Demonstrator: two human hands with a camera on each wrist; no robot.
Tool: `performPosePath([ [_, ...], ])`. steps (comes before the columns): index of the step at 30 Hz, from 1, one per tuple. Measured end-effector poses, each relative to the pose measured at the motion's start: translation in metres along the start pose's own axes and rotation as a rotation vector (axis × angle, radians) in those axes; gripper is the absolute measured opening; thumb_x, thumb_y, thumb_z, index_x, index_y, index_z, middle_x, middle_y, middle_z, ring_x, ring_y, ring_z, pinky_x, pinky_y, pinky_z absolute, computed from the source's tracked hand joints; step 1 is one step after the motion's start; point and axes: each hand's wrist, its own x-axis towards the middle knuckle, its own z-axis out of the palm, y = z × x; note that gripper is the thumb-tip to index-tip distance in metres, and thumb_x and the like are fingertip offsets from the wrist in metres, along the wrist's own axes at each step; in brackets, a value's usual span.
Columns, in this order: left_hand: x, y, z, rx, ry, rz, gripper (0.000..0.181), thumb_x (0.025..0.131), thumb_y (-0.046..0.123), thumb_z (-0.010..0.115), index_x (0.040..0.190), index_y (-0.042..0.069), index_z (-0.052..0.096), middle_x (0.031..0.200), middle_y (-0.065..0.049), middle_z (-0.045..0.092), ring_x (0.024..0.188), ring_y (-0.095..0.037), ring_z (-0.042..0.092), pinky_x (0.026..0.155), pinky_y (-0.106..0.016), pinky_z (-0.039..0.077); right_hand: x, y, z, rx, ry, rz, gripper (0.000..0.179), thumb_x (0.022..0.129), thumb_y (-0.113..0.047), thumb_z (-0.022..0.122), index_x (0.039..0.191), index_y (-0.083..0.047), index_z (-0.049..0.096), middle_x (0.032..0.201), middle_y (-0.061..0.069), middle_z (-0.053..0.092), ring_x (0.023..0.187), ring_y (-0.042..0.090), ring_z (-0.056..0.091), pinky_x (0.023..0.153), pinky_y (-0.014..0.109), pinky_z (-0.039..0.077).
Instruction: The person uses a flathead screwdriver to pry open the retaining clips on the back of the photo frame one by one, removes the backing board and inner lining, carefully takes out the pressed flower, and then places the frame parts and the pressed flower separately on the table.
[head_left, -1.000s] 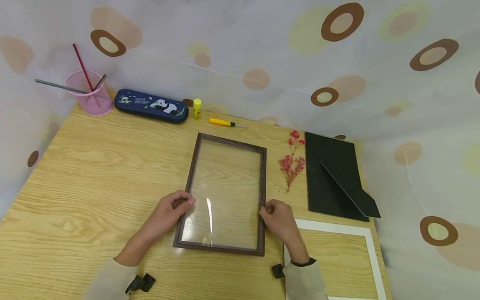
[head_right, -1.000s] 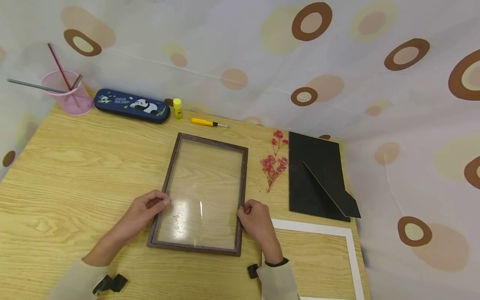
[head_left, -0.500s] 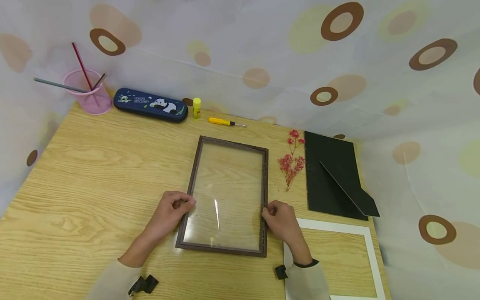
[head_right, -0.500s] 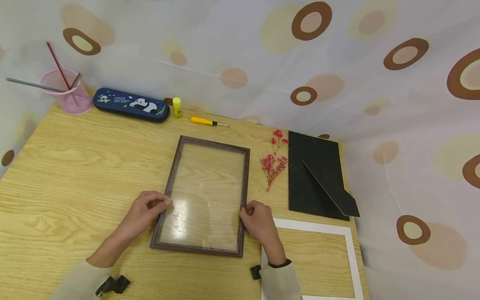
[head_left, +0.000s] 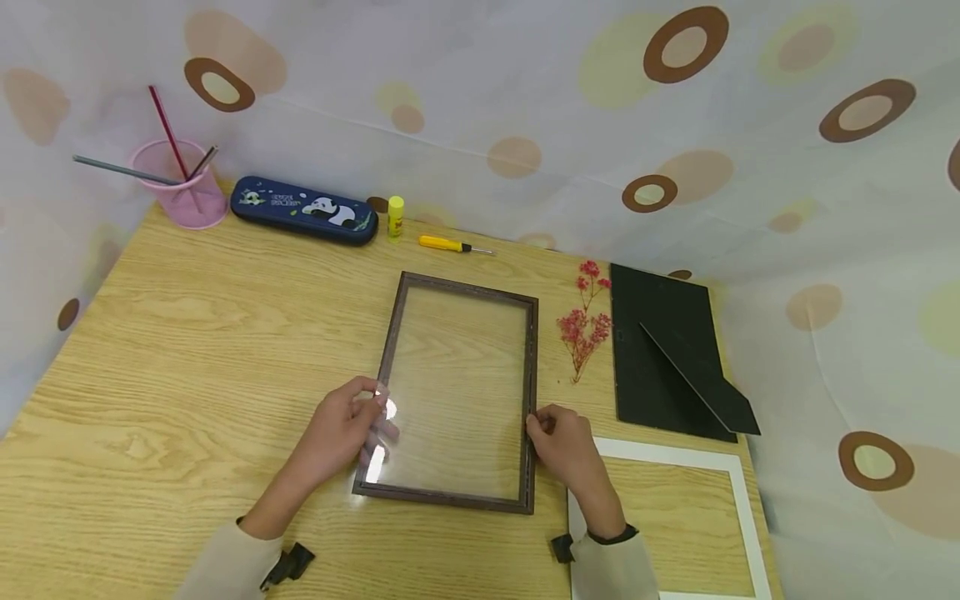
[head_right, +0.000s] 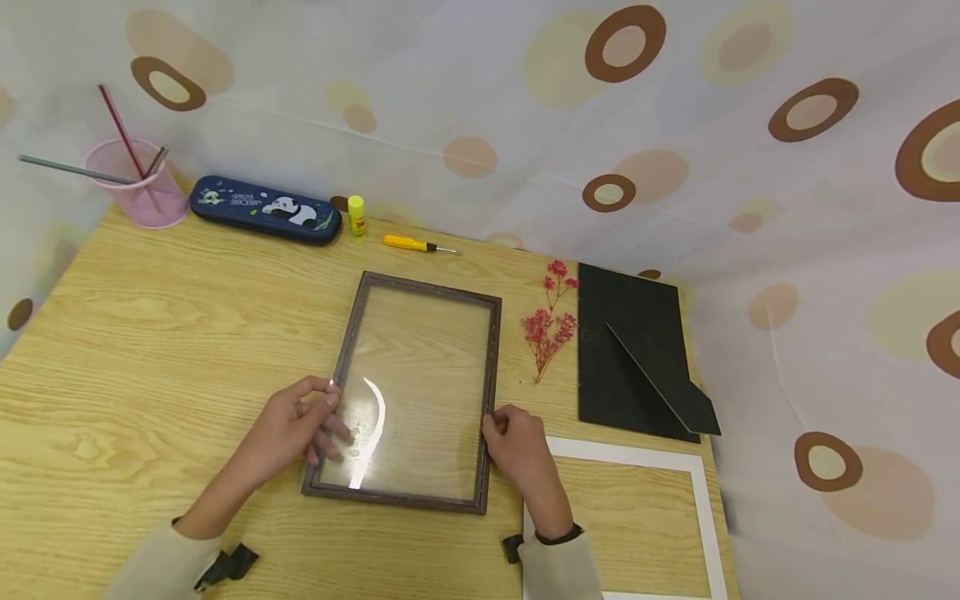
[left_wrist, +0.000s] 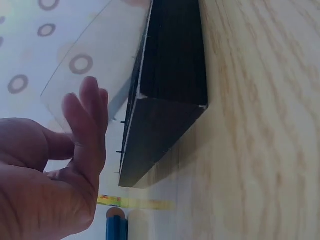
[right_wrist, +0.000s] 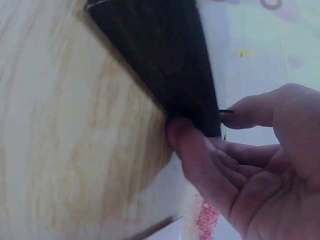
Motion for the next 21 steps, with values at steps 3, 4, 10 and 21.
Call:
performPosePath([
  [3, 0.000, 0.000, 0.000, 0.008, 0.024, -0.007, 0.028, 0.108, 0.019, 0.047, 0.123, -0.003, 0.054, 0.079, -0.015, 0.072, 0.056, -0.031, 0.068, 0.044, -0.035, 0.053, -0.002, -0.002, -0.002, -0.021, 0.039, -0.036, 0.022, 0.098, -0.013, 0.061, 0.097, 0.006, 0.072, 0.071, 0.004, 0.064, 0.056, 0.011, 0.054, 0.051, 0.027, 0.045],
  [4, 0.000, 0.000, 0.000, 0.001, 0.035, -0.012, 0.027, 0.108, 0.020, 0.047, 0.122, -0.002, 0.055, 0.079, -0.016, 0.072, 0.056, -0.032, 0.068, 0.044, -0.036, 0.053, -0.002, -0.002, -0.003, -0.024, 0.062, -0.051, 0.022, 0.098, -0.013, 0.060, 0.098, 0.006, 0.072, 0.071, 0.004, 0.064, 0.056, 0.012, 0.054, 0.051, 0.028, 0.046],
  [10, -0.002, -0.001, -0.006, -0.021, 0.078, -0.010, 0.029, 0.107, 0.021, 0.049, 0.124, -0.003, 0.055, 0.079, -0.017, 0.071, 0.056, -0.031, 0.067, 0.044, -0.040, 0.053, -0.004, -0.007, -0.008, 0.006, 0.200, -0.113, 0.019, 0.099, -0.011, 0.061, 0.099, 0.004, 0.072, 0.072, 0.006, 0.064, 0.058, 0.013, 0.054, 0.054, 0.028, 0.045],
  [21, -0.004, -0.004, -0.018, -0.069, 0.047, 0.056, 0.028, 0.106, 0.015, 0.050, 0.120, -0.009, 0.054, 0.080, -0.020, 0.071, 0.052, -0.026, 0.066, 0.043, -0.040, 0.052, -0.001, -0.024, -0.001, 0.231, -0.005, 0.001, 0.024, 0.100, -0.012, 0.060, 0.113, 0.006, 0.070, 0.076, 0.014, 0.068, 0.043, 0.018, 0.058, 0.042, 0.033, 0.050],
])
